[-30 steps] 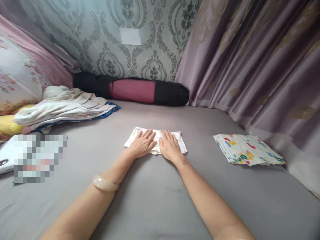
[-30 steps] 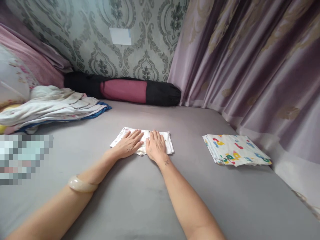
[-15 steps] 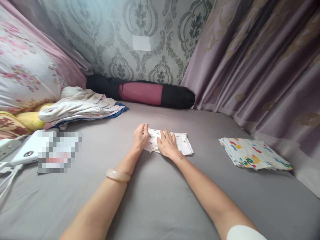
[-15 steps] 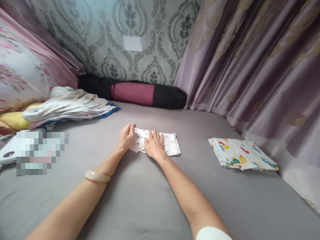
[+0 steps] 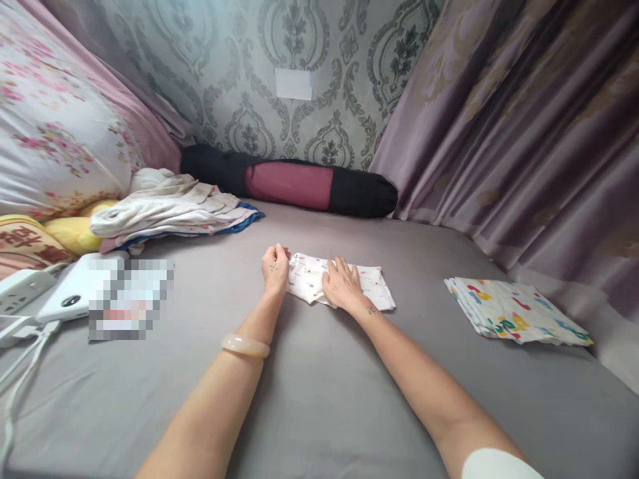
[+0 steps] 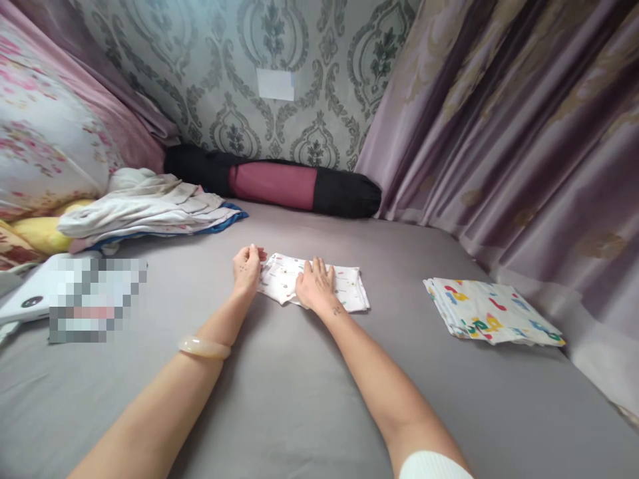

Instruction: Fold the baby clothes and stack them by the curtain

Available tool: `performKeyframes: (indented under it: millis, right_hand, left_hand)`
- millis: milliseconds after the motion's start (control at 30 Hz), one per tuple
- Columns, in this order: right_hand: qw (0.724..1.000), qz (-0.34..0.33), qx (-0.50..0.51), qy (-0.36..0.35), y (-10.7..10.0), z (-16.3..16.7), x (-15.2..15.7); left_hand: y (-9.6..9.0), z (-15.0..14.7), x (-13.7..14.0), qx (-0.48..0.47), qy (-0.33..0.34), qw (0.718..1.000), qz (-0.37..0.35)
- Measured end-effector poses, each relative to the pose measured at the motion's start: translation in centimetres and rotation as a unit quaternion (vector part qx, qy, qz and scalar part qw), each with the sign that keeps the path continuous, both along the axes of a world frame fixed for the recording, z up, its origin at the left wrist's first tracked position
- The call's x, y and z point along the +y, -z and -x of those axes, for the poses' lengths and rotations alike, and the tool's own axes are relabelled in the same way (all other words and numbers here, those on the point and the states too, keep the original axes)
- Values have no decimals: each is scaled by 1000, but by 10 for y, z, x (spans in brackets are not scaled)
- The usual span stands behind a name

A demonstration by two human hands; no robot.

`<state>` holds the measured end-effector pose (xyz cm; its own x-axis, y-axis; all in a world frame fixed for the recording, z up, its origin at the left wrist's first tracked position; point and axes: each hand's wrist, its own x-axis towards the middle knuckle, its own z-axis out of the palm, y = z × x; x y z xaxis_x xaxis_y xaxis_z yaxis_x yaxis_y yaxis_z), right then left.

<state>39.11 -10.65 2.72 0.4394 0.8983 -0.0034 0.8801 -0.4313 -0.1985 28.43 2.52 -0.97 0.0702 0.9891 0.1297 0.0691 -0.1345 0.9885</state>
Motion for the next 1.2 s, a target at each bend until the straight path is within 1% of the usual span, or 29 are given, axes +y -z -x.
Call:
performKeyframes:
  millis: [100,233,400,533,667,800,900,1067,1200]
  right_hand:
    - [999,-29,-6,-18,0,8,11]
    - [999,-45,-10,-27,12,19,18]
    - [998,-52,-21,-20,23,20,19]
    - [998,-47,-26,-21,21,19,19]
    - [999,-29,-18,-22,14,21,20]
    - [998,-31,-12,-44,9,29,26]
    - [998,-38,-5,-59,11,35,32]
    - [998,-31,7,-55,19,37,35]
    - [998,-24,8,-57,15,37,35]
  left_hand:
    - [-2,0,-2,-10,-5,1000,3]
    - [-2,0,-1,-28,-11,1000,9]
    - [-1,1,2,-36,-18,999,13]
    - [-1,1,2,-33,-20,999,16]
    - [-1,1,2,-25,-21,999,21]
    - [-1,2,2,-32,-20,999,27]
    - [-2,4,4,-38,-28,998,27]
    - [0,6,6,-35,-41,998,22]
    - [1,5,7,-40,-46,998,24]
